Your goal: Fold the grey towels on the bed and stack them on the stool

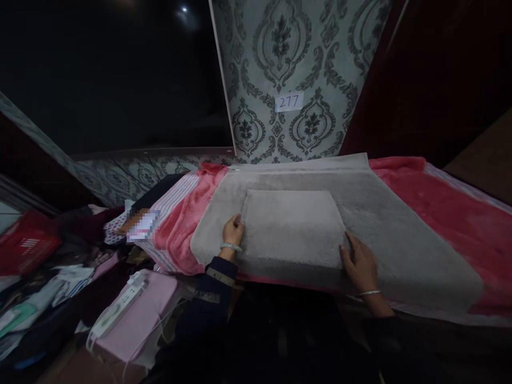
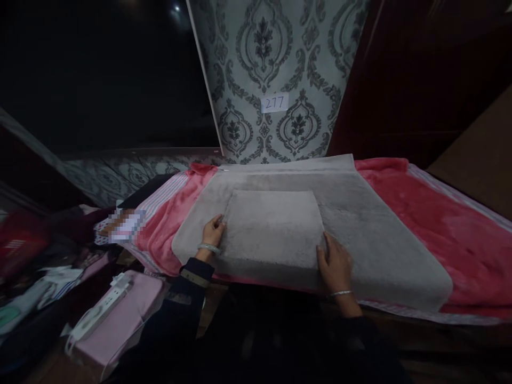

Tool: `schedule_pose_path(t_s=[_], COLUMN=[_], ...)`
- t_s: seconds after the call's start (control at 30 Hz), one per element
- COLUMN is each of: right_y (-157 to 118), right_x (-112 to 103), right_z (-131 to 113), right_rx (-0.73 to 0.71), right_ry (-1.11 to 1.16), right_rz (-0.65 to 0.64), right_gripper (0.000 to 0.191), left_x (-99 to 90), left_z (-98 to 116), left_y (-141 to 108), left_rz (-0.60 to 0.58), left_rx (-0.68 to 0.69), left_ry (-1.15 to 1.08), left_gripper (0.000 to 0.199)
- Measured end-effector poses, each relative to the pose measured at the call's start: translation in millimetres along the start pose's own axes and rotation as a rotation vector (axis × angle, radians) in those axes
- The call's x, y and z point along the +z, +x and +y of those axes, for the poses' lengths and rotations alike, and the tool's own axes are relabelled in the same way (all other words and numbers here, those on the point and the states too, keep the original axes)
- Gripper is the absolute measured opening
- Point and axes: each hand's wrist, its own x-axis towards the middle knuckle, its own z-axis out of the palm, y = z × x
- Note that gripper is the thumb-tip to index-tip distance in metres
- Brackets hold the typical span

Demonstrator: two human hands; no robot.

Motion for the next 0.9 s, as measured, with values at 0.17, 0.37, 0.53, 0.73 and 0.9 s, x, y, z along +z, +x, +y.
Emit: schedule_pose_path(t_s=[0.17,0.37,0.53,0.73,0.9], right_y=[1.6,0.0,-3.7,-6.6,2.1], right_x=[0.6,0.7,1.2,4.2,3.7], right_z=[-2.2,-4.2,-4.3,-1.9,2.2], right_rx=[0.04,0.053,0.021,0.048,0.061], right_ry=[-0.009,-0.004,-0.042,-0.066,0.042], right_rz=[-0.01,-0.005,-0.002,-0.007,0.012], right_gripper=[0.053,0.053,0.055,0.055,0.05], left_x=[-7.0,-1.1,4.0,1.2,2.5], left_z=[12.7,34.2,30.8,19.5,16.6], left_y=[4.5,-22.9,-26.1,17.6,45.6], left_rz=[-0.098,-0.153,-0.154,-0.2,-0.211], left_rx=[0.016,0.277,0.276,0.182,0.156], left_ry=[0.026,0.567,0.584,0.299,0.333], left_gripper=[0.025,0.035,0.037,0.032,0.027])
